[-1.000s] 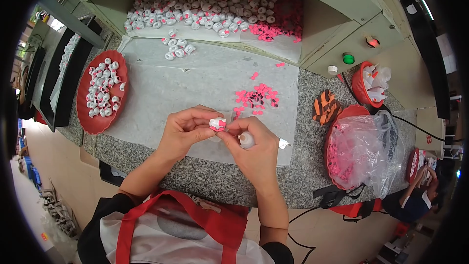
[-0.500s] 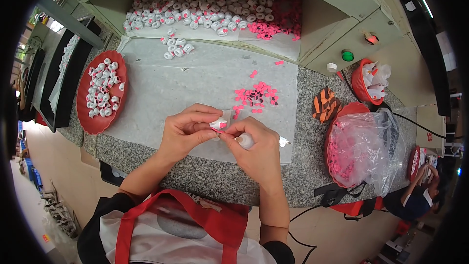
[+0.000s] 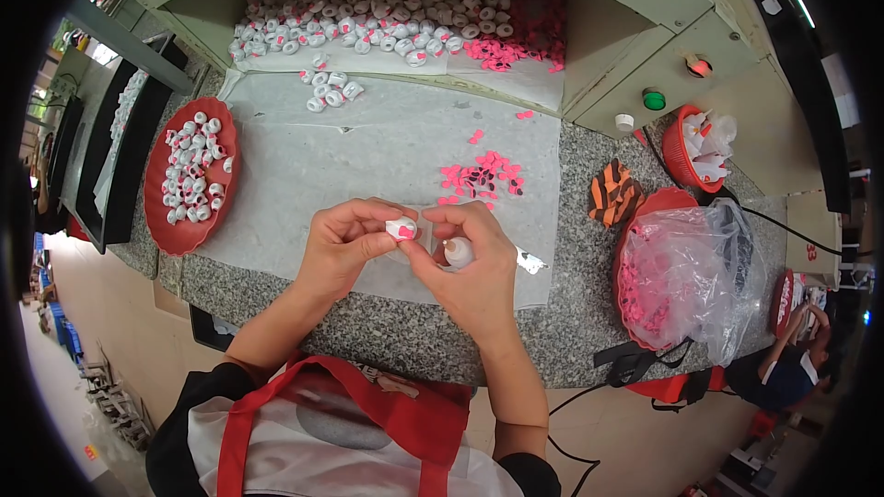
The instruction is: The recorder is assembling toy heads by applying glue to white plastic pieces and attaching pink bows.
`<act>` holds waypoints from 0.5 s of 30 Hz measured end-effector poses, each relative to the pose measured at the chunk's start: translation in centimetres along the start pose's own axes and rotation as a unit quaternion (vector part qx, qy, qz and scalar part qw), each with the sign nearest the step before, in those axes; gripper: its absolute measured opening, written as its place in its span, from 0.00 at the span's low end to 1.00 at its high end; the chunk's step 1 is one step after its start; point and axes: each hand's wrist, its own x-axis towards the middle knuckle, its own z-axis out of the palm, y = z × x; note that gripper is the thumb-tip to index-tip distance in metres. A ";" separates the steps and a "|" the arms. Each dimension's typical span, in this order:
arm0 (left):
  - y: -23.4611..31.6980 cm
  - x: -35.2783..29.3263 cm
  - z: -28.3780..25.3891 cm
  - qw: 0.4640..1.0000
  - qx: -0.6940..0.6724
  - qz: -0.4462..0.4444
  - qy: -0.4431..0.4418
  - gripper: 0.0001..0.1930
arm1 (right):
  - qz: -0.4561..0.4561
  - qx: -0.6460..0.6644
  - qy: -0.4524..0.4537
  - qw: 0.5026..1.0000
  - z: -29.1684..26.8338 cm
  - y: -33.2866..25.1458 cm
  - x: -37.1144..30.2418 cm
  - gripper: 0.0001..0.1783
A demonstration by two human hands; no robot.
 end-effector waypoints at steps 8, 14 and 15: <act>0.4 -0.1 -0.2 0.999 -0.018 -0.041 -0.008 0.12 | 0.042 0.095 -0.040 0.994 -0.1 0.7 0.2 0.16; -1.2 0.5 -0.4 0.995 -0.073 -0.058 0.028 0.11 | 0.101 0.152 -0.058 0.981 0.7 1.8 0.7 0.14; -1.3 0.5 -0.4 0.996 -0.072 -0.055 0.027 0.11 | 0.127 0.185 -0.069 0.972 0.8 1.8 0.8 0.13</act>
